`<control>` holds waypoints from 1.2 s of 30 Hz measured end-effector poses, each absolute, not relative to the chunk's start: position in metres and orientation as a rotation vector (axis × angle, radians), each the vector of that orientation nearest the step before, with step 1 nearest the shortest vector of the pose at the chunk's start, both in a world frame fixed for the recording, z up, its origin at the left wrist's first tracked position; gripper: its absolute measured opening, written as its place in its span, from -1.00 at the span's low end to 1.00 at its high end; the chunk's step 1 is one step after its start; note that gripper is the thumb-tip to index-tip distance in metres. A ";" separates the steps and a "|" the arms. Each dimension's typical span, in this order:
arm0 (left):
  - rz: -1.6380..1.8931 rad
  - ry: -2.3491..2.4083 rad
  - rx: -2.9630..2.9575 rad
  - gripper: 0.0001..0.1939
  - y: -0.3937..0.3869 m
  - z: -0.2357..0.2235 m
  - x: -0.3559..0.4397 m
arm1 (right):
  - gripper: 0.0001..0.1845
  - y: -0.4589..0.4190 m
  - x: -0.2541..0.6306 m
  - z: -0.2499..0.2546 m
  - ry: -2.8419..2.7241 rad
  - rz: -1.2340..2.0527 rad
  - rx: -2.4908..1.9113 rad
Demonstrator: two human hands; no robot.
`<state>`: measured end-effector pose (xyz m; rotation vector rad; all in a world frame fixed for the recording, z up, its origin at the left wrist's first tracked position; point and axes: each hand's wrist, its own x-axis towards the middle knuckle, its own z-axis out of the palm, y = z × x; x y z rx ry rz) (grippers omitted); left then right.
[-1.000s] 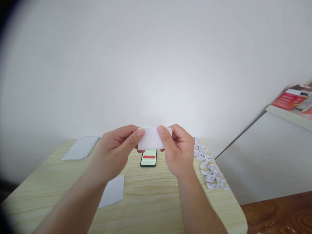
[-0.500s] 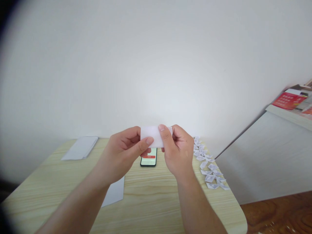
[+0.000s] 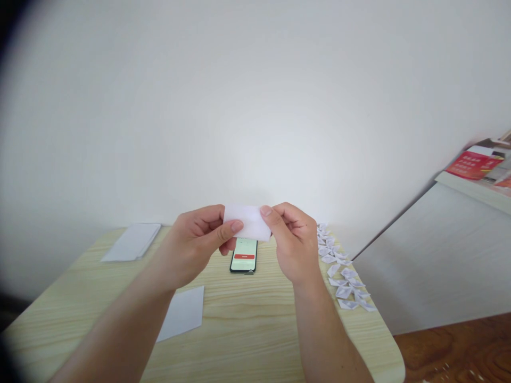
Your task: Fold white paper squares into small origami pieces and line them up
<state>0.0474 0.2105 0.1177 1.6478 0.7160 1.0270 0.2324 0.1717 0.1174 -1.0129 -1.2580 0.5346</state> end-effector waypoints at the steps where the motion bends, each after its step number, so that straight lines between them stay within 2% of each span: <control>1: 1.041 0.700 1.647 -0.64 0.211 0.118 0.047 | -0.60 0.172 0.233 0.117 -1.259 0.540 -0.993; 4: 1.104 0.662 1.618 -0.76 0.215 0.119 0.044 | -0.62 0.171 0.237 0.119 -1.306 0.619 -0.952; 11: 1.300 0.676 1.557 -0.83 0.226 0.117 0.035 | -0.61 0.169 0.246 0.121 -1.576 0.771 -1.092; 17: 1.293 0.670 1.641 -0.82 0.224 0.116 0.037 | -0.72 0.178 0.229 0.110 -1.546 1.141 -0.967; 30: 1.187 0.600 1.740 -0.82 0.216 0.115 0.042 | -0.79 0.179 0.220 0.112 -1.443 1.086 -1.022; 36: 1.332 0.646 1.692 -0.82 0.220 0.112 0.042 | -0.74 0.179 0.229 0.110 -1.437 1.107 -1.011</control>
